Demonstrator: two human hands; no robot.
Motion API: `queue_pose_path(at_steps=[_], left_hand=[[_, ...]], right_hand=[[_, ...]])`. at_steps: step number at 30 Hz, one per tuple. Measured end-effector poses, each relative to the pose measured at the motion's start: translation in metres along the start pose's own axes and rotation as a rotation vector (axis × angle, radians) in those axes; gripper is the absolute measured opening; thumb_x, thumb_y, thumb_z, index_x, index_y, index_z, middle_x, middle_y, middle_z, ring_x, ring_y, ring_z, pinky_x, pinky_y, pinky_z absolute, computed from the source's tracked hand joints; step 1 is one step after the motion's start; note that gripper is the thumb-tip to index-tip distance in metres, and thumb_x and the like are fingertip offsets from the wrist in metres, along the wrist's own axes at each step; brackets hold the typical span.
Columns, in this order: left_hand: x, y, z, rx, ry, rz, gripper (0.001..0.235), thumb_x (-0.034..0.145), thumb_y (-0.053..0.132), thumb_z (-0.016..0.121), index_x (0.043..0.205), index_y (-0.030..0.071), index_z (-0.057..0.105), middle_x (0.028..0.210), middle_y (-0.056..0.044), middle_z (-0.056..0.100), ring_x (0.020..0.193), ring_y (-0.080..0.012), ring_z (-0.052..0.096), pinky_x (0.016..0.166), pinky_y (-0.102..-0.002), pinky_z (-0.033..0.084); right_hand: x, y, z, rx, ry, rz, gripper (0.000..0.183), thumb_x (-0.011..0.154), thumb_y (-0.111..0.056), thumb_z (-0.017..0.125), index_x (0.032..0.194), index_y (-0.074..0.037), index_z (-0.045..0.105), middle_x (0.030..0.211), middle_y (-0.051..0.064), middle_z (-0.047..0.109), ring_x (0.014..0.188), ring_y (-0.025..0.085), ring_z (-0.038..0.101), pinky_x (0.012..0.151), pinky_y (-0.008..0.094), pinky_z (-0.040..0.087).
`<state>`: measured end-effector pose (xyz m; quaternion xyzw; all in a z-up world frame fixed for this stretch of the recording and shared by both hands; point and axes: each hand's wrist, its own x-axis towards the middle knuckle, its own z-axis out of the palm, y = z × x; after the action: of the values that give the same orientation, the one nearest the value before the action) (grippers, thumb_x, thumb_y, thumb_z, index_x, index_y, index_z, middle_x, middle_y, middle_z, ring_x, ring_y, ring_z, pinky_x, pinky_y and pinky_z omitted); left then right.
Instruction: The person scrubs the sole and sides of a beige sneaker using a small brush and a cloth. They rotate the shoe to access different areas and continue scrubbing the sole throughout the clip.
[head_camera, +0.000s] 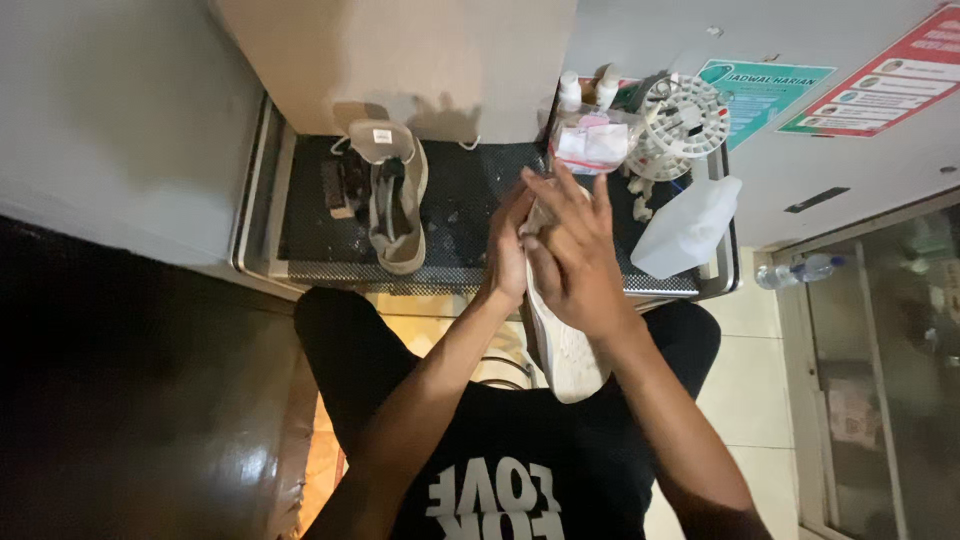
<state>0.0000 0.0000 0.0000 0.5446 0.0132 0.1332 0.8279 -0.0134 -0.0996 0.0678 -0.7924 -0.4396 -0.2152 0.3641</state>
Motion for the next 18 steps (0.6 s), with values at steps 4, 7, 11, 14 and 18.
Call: queue_pose_path(at_steps=[4, 7, 11, 14, 18], left_hand=[[-0.010, -0.012, -0.007, 0.063, 0.000, 0.067, 0.025, 0.101, 0.036, 0.051, 0.096, 0.014, 0.062, 0.087, 0.001, 0.051, 0.085, -0.0134, 0.047, 0.079, -0.030, 0.038], [-0.015, -0.009, -0.009, 0.160, 0.058, 0.073, 0.032, 0.102, 0.039, 0.047, 0.105, 0.013, 0.065, 0.091, -0.006, 0.057, 0.088, -0.0183, 0.051, 0.083, -0.033, 0.040], [-0.009, -0.005, -0.022, 0.061, 0.265, 0.022, 0.029, 0.102, 0.038, 0.049, 0.106, 0.014, 0.065, 0.095, -0.003, 0.059, 0.090, -0.0158, 0.052, 0.086, -0.032, 0.042], [0.004, 0.015, -0.023, 0.033, 0.350, 0.046, 0.029, 0.101, 0.037, 0.050, 0.107, 0.015, 0.066, 0.093, -0.002, 0.061, 0.087, -0.0149, 0.054, 0.085, -0.032, 0.044], [0.004, 0.004, -0.026, -0.007, 0.394, 0.134, 0.030, 0.101, 0.033, 0.049, 0.112, 0.011, 0.066, 0.103, -0.008, 0.063, 0.097, -0.0158, 0.054, 0.091, -0.030, 0.041]], right_hand=[[0.016, 0.019, -0.003, -0.037, 0.163, 0.160, 0.011, 0.103, -0.002, 0.050, 0.092, -0.002, 0.051, 0.139, 0.024, 0.057, 0.137, 0.052, 0.043, 0.112, 0.071, 0.011], [0.013, 0.015, 0.007, 0.259, 0.207, 0.319, 0.007, 0.099, 0.004, 0.052, 0.106, 0.004, 0.049, 0.096, 0.029, 0.068, 0.105, 0.050, 0.065, 0.102, 0.059, 0.040], [-0.003, -0.001, 0.023, 0.259, 0.076, 0.011, 0.040, 0.096, 0.008, 0.049, 0.134, 0.001, 0.041, 0.129, 0.031, 0.060, 0.124, 0.054, 0.055, 0.113, 0.068, 0.027], [-0.004, -0.014, 0.019, 0.306, -0.013, -0.031, 0.054, 0.096, 0.005, 0.050, 0.147, -0.002, 0.036, 0.141, 0.027, 0.051, 0.133, 0.053, 0.045, 0.114, 0.068, 0.027], [-0.018, -0.020, 0.012, 0.176, -0.107, 0.106, 0.048, 0.099, -0.011, 0.046, 0.143, 0.008, 0.039, 0.153, 0.028, 0.038, 0.144, 0.050, 0.029, 0.118, 0.060, 0.015]])
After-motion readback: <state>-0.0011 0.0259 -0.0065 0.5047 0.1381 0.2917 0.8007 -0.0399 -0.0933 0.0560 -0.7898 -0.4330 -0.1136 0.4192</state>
